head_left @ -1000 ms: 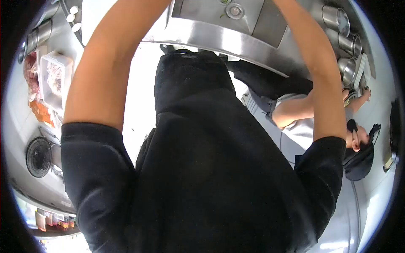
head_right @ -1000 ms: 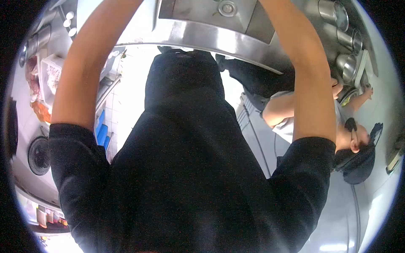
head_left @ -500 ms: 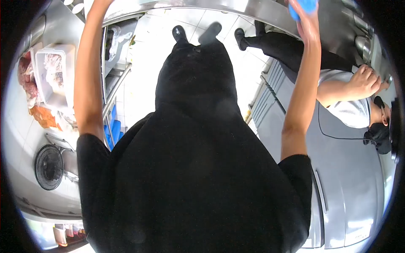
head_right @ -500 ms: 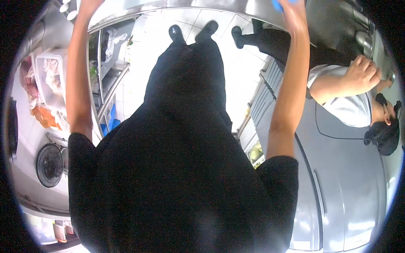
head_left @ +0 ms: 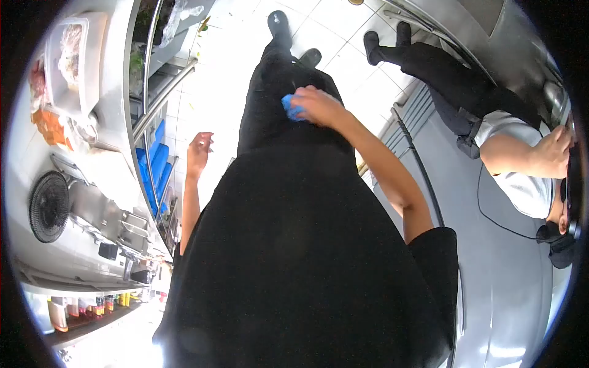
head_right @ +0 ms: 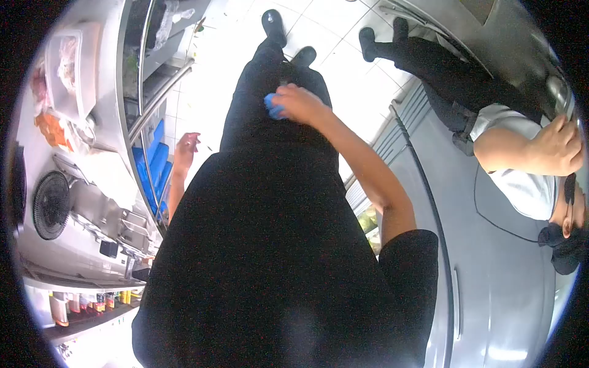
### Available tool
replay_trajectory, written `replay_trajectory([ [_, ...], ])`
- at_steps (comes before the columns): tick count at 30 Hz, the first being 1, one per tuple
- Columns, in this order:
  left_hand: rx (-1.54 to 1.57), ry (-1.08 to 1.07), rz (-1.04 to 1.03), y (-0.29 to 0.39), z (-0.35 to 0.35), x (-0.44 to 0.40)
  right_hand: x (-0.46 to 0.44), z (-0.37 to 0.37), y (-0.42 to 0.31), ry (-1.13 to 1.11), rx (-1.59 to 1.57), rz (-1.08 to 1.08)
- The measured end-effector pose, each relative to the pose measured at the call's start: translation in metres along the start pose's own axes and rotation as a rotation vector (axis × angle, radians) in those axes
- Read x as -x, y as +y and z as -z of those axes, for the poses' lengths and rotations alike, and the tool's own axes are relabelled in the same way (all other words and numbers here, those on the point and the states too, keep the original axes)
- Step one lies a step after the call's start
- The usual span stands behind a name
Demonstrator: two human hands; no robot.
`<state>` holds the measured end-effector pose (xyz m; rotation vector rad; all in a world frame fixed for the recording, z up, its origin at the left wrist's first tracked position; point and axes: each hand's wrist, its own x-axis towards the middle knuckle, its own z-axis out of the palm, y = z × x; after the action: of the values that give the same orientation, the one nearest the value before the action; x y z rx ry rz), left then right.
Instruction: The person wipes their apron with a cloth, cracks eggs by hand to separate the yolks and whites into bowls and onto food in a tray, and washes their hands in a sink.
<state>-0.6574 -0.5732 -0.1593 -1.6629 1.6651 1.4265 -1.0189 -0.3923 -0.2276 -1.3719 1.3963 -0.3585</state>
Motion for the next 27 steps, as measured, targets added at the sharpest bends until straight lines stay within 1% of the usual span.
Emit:
replay_trajectory([
  [1,0.018,-0.024,0.049,-0.007,-0.012,0.012,0.006,-0.004,0.020,-0.031,0.067,-0.063],
  [3,0.083,-0.073,0.113,-0.017,-0.036,0.035,0.020,-0.001,0.054,0.092,-0.279,-0.124],
  [4,0.096,-0.112,0.147,-0.018,-0.046,0.044,0.029,0.024,0.029,0.090,-0.372,-0.233],
  [5,0.216,-0.215,0.240,-0.008,-0.053,0.054,0.039,0.019,0.015,0.009,-0.394,-0.141],
  [7,0.281,-0.321,0.199,-0.003,-0.069,0.071,0.056,0.006,-0.017,-0.147,-0.438,0.035],
  [8,0.258,-0.334,0.197,0.018,-0.074,0.079,0.059,-0.018,-0.028,-0.141,-0.268,0.084],
  [9,0.234,-0.346,0.195,0.050,-0.072,0.086,0.059,-0.030,-0.026,-0.117,-0.170,0.043],
  [10,0.213,-0.353,0.194,0.065,-0.071,0.094,0.056,-0.039,-0.022,-0.094,-0.071,0.007],
  [12,0.257,-0.384,0.196,0.051,-0.080,0.088,0.041,-0.055,-0.001,0.002,0.132,-0.010],
  [13,0.277,-0.410,0.207,0.042,-0.083,0.088,0.037,-0.060,0.011,-0.006,0.061,-0.096],
  [15,0.296,-0.407,0.251,0.031,-0.088,0.091,0.024,-0.024,-0.023,0.128,-0.352,-0.253],
  [16,0.305,-0.404,0.269,0.026,-0.091,0.087,0.019,-0.027,-0.033,0.209,-0.433,-0.029],
  [17,0.257,-0.411,0.246,0.015,-0.095,0.083,0.012,-0.026,-0.060,0.150,-0.545,0.118],
  [19,0.161,-0.450,0.207,-0.010,-0.113,0.084,0.005,-0.073,-0.079,0.003,-0.192,0.324],
  [20,0.256,-0.486,0.245,-0.013,-0.113,0.083,-0.005,-0.095,-0.059,0.064,-0.096,0.285],
  [21,0.271,-0.482,0.265,-0.010,-0.115,0.086,-0.014,-0.078,-0.052,0.040,0.059,0.157],
  [23,0.311,-0.447,0.297,-0.003,-0.118,0.091,-0.041,-0.087,0.000,0.156,0.200,0.019],
  [24,0.339,-0.410,0.261,-0.008,-0.125,0.092,-0.060,-0.080,0.015,0.085,0.251,-0.059],
  [25,0.373,-0.416,0.258,-0.001,-0.125,0.097,-0.068,-0.074,0.022,0.013,0.299,-0.141],
  [26,0.403,-0.426,0.256,0.012,-0.121,0.103,-0.071,-0.063,0.010,0.060,0.231,-0.170],
  [27,0.435,-0.432,0.252,0.018,-0.119,0.107,-0.067,-0.060,-0.014,-0.045,0.121,-0.082],
])
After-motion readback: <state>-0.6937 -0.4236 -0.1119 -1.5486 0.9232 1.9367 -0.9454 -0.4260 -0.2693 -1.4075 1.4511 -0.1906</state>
